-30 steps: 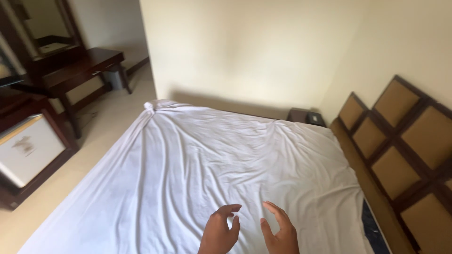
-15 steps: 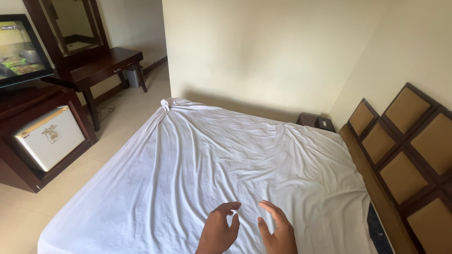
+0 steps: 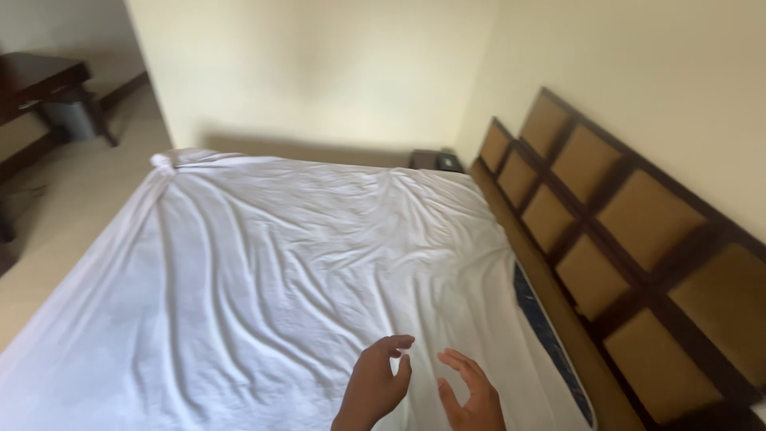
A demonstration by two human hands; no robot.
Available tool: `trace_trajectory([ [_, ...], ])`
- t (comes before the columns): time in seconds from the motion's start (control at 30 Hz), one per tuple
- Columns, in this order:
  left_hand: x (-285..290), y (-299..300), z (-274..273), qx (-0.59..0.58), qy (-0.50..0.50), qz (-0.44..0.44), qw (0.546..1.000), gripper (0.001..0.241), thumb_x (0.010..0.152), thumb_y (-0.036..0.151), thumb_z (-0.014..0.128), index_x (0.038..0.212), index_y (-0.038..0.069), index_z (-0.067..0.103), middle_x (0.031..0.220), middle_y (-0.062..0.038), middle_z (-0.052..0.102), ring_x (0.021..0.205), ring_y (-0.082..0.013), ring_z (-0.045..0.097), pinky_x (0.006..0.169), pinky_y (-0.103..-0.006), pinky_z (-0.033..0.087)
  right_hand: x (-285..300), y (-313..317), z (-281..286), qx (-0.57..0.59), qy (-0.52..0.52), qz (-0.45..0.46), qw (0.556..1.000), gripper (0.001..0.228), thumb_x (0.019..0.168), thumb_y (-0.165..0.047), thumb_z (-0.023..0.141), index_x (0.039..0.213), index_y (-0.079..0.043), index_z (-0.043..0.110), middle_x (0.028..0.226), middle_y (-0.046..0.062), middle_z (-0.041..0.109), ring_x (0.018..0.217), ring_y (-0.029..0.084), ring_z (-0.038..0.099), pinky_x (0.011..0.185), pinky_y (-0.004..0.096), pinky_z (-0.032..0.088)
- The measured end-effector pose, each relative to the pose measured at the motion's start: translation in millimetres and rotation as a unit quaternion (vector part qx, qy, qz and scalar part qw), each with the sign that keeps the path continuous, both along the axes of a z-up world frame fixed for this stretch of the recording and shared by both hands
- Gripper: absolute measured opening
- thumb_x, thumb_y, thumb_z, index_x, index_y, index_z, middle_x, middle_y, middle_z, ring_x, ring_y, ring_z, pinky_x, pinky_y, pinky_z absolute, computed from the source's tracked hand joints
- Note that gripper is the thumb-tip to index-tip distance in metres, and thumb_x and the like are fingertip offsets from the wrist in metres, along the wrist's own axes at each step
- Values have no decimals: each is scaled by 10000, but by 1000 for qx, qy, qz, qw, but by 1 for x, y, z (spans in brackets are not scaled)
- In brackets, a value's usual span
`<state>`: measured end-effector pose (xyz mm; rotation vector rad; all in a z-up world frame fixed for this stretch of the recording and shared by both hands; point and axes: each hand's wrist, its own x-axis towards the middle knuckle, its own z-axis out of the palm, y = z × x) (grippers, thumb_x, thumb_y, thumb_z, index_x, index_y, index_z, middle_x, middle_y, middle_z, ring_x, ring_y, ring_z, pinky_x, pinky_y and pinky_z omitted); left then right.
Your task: The person smooths a white fitted sheet over a mattress, tucking the edges and pressing down to remove wrinkles. The person moves around the bed to adjust the sheet on all sides.
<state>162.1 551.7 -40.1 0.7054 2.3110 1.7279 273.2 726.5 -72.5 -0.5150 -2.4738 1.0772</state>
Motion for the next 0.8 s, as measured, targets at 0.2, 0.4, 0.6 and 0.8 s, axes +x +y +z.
trace_trajectory([
  [0.2, 29, 42, 5, -14, 11, -61, 998, 334, 872, 139, 648, 1200, 140, 711, 1186, -18, 752, 1064, -197, 709, 958, -355, 547, 40, 37, 19, -14, 35, -77, 996, 401, 850, -156, 724, 1251, -155, 719, 1380, 48, 677, 1359, 220, 588, 1132, 376, 433],
  [0.4, 61, 88, 8, 5, 30, -40, 999, 333, 871, 137, 666, 1200, 122, 716, 1152, -45, 770, 1031, -208, 732, 924, -355, 574, 70, 85, 20, -41, 0, -84, 996, 421, 859, -153, 723, 1279, -165, 726, 1399, 37, 662, 1375, 209, 567, 1145, 374, 414],
  [0.6, 107, 129, 1, 1, -1, -43, 999, 332, 882, 137, 662, 1210, 109, 705, 1177, -50, 766, 1049, -209, 733, 926, -350, 575, 105, 128, 26, -22, 17, -67, 997, 404, 855, -158, 720, 1259, -150, 720, 1385, 48, 674, 1347, 218, 597, 1126, 380, 439],
  [0.8, 130, 139, -17, 1, 38, -2, 999, 315, 864, 136, 683, 1176, 114, 715, 1135, -49, 769, 1013, -222, 729, 916, -368, 570, 127, 148, 34, -66, 1, -82, 994, 391, 872, -161, 704, 1262, -138, 710, 1405, 46, 661, 1347, 212, 592, 1095, 388, 462],
])
